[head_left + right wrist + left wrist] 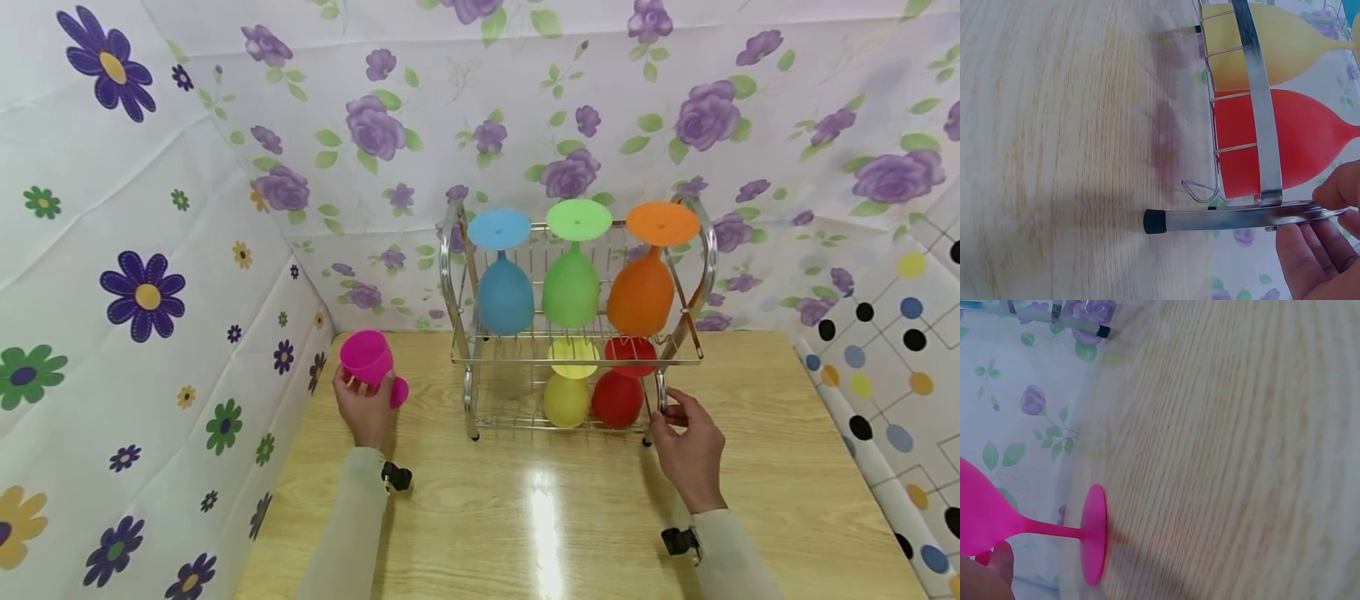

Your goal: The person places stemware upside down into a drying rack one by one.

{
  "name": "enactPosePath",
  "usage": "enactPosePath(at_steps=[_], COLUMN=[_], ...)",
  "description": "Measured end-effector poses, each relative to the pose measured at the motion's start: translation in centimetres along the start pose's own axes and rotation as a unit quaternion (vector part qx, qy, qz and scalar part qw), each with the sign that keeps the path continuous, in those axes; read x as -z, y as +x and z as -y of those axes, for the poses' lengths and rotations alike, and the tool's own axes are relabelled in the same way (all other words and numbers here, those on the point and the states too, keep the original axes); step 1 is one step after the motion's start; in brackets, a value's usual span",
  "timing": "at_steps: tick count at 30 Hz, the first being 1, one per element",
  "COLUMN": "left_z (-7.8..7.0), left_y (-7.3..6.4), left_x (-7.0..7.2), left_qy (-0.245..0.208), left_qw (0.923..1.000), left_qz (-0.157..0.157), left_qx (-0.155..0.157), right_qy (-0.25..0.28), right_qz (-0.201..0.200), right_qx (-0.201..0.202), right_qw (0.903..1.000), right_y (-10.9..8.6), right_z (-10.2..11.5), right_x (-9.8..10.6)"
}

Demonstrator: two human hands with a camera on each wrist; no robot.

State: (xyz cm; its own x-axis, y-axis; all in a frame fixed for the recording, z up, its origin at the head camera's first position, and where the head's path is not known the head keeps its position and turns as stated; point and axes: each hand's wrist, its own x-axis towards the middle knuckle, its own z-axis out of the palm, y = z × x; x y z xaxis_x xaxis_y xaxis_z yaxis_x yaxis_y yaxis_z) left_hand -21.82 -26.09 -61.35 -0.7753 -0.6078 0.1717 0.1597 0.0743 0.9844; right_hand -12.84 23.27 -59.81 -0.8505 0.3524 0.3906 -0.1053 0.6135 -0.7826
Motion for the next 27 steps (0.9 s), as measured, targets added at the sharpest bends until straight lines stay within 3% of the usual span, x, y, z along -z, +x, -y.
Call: enactPosePath(at_steps=[5, 10, 15, 21, 27], left_z=[-0.6, -1.5, -3.0, -5.4, -7.3], left_y=[-1.1, -2.6, -4.6, -7.4, -9.8], left_x=[0.4, 1.1, 1.6, 2.2, 2.8], left_qy=[0.017, 0.055, 0.060, 0.060, 0.073], left_qw=[0.9997, 0.9962, 0.9916, 0.9782, 0.9657], left_qz=[0.018, 0.048, 0.070, 0.108, 0.151], left_qx=[-0.006, -0.048, -0.091, -0.167, -0.199], right_qy=[-0.001, -0.002, 0.003, 0.001, 0.002], right_qz=[0.006, 0.014, 0.021, 0.032, 0.032], right_qx=[-0.005, -0.011, -0.014, -0.024, -0.018], right_qw=[1.0000, 0.9998, 0.9997, 0.9992, 0.9993], right_y=[0.1, 0.1, 0.1, 0.0, -0.1], right_z=[-0.2, -0.4, -0.4, -0.2, 0.4], right_x=[0.1, 0.0, 0.1, 0.3, 0.7])
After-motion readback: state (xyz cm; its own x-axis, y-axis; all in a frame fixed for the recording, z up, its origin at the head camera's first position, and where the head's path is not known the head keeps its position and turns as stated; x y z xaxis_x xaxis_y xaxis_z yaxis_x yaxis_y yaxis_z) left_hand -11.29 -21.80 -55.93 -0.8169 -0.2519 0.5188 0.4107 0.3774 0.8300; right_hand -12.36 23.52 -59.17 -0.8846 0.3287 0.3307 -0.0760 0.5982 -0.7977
